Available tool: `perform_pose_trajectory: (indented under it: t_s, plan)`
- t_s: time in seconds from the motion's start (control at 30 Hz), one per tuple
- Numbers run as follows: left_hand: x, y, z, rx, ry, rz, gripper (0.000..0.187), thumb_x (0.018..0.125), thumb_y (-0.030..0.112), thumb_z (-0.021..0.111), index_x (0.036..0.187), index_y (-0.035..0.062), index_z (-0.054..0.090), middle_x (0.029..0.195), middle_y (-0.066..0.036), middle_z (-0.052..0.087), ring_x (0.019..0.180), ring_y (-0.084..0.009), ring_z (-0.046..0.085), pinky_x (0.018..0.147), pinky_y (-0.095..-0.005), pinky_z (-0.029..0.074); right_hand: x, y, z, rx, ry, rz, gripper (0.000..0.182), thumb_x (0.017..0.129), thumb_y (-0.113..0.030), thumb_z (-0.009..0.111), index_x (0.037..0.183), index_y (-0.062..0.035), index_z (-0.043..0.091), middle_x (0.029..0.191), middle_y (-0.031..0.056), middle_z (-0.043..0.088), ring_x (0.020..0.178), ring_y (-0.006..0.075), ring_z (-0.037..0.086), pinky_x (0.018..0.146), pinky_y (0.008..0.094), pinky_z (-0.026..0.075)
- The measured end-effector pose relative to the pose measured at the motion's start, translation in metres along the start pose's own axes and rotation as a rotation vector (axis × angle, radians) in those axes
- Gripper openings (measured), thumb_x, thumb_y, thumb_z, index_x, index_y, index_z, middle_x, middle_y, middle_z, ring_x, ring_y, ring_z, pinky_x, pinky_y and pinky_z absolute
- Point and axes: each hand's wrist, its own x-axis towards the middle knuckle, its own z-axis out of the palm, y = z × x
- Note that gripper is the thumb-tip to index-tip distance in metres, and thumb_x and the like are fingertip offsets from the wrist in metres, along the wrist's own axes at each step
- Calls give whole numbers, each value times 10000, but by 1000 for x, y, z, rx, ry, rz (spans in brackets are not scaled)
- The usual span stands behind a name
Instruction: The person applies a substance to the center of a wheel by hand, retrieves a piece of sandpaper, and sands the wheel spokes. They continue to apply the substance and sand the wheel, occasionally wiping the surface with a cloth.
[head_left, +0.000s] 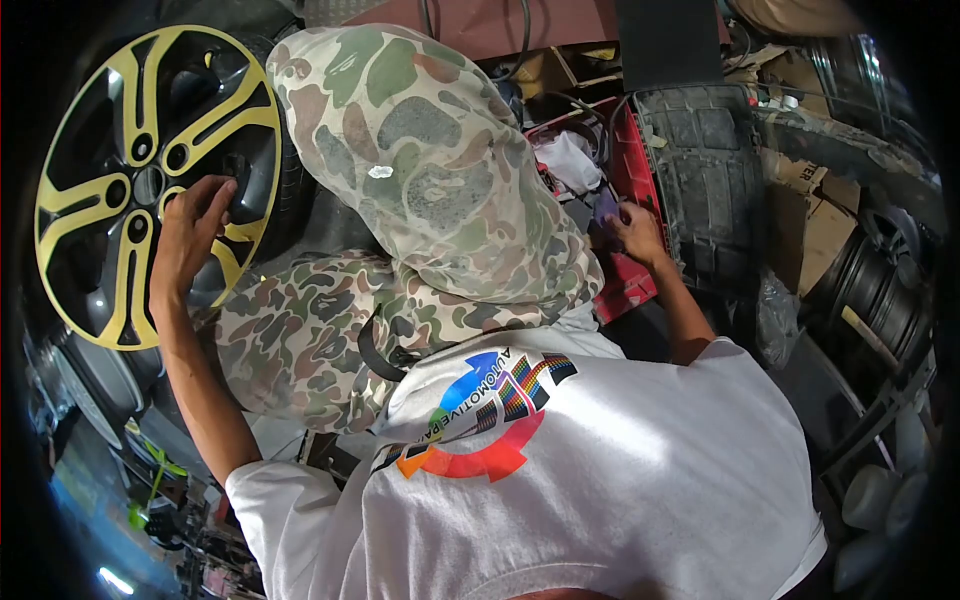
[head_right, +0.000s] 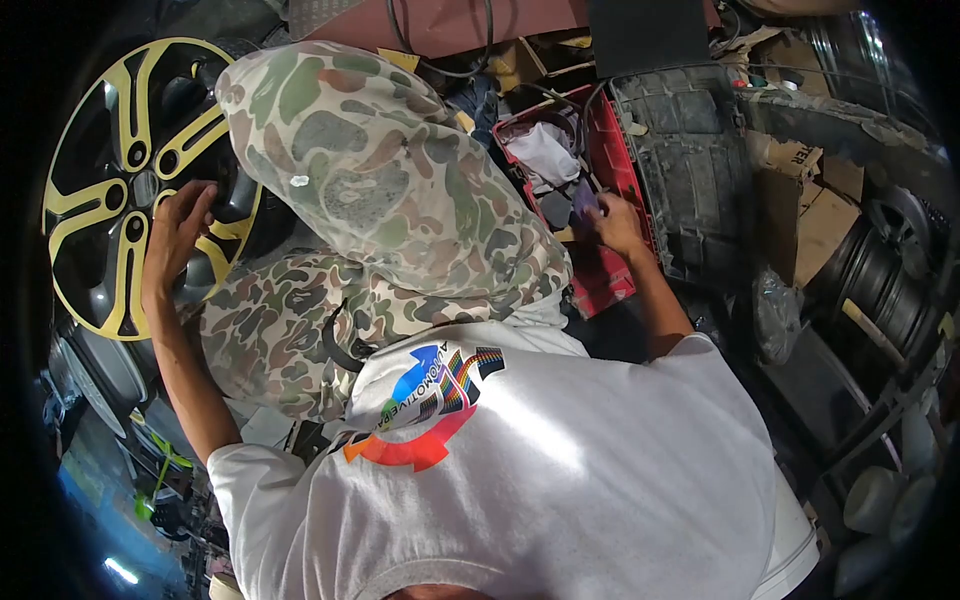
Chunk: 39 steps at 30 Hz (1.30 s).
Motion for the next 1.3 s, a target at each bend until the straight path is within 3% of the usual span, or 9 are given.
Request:
perform_pose_trajectory:
  t_s: [0.03,0.13,0.23,0.6,0.77,0.87,0.93,1.07,1.3]
  plan:
    - [0,-1,1,1,-1,5,346,1046,297,608,1116,-30,692,710,-58,567,646,-119,520,617,-286,430,-1,-24,1,-271,153,-178,283,941,-231,721,1122,-15,707,944,179,720,800,333,708,749,434,549]
    - [0,-10,2,3,-4,8,347,1049,300,603,1122,-27,697,699,-58,563,640,-119,519,616,-288,430,17,-62,11,-152,312,-417,352,907,-248,745,1181,-40,669,1043,245,708,939,436,700,804,496,542]
    - [-2,-14,5,53,4,9,352,1051,305,601,1132,-22,704,687,-60,563,636,-117,524,615,-293,431,22,-112,9,-169,163,-101,427,874,-263,780,1203,-44,618,1053,237,710,1002,453,690,814,525,534]
    - [-10,-18,-1,-6,-32,-63,360,1049,310,623,1163,-23,700,761,-24,593,699,-98,559,654,-257,454,22,-101,-17,-349,246,-138,365,839,-331,738,1081,-58,712,1028,219,723,970,435,691,853,511,542]
    - [-11,-18,-2,-47,15,-52,349,1044,302,624,1125,-27,705,676,-28,543,637,-93,503,609,-272,412,-4,-46,-75,-466,-394,107,336,732,-376,775,877,-73,766,923,194,748,933,391,716,832,492,560]
    - [-12,-19,-4,-87,14,-53,357,1043,305,626,1122,-34,704,677,-25,538,642,-93,500,611,-271,409,-10,-31,-67,-795,-337,122,367,742,-357,805,968,-72,757,1016,189,746,961,382,712,861,488,559]
    - [-12,-16,-5,-50,7,-19,364,1046,310,625,1125,-35,705,680,-20,538,647,-94,501,613,-272,408,-8,-48,-37,-688,-36,-138,438,764,-315,827,1116,-77,723,1119,178,717,1031,389,695,898,480,557]
    - [-9,-20,-1,-60,-13,-70,369,1046,317,625,1127,-33,707,684,-20,550,650,-96,513,617,-270,417,20,-98,13,-344,86,-284,543,771,-259,830,1265,-121,649,1170,154,678,1112,406,670,919,488,555]
    - [-13,-26,-3,-70,-73,-150,395,1043,346,636,1181,-20,694,760,0,589,688,-71,537,637,-239,436,73,-103,8,-570,-171,-226,506,786,-129,735,1285,-110,652,1109,174,715,1043,365,696,873,488,555]
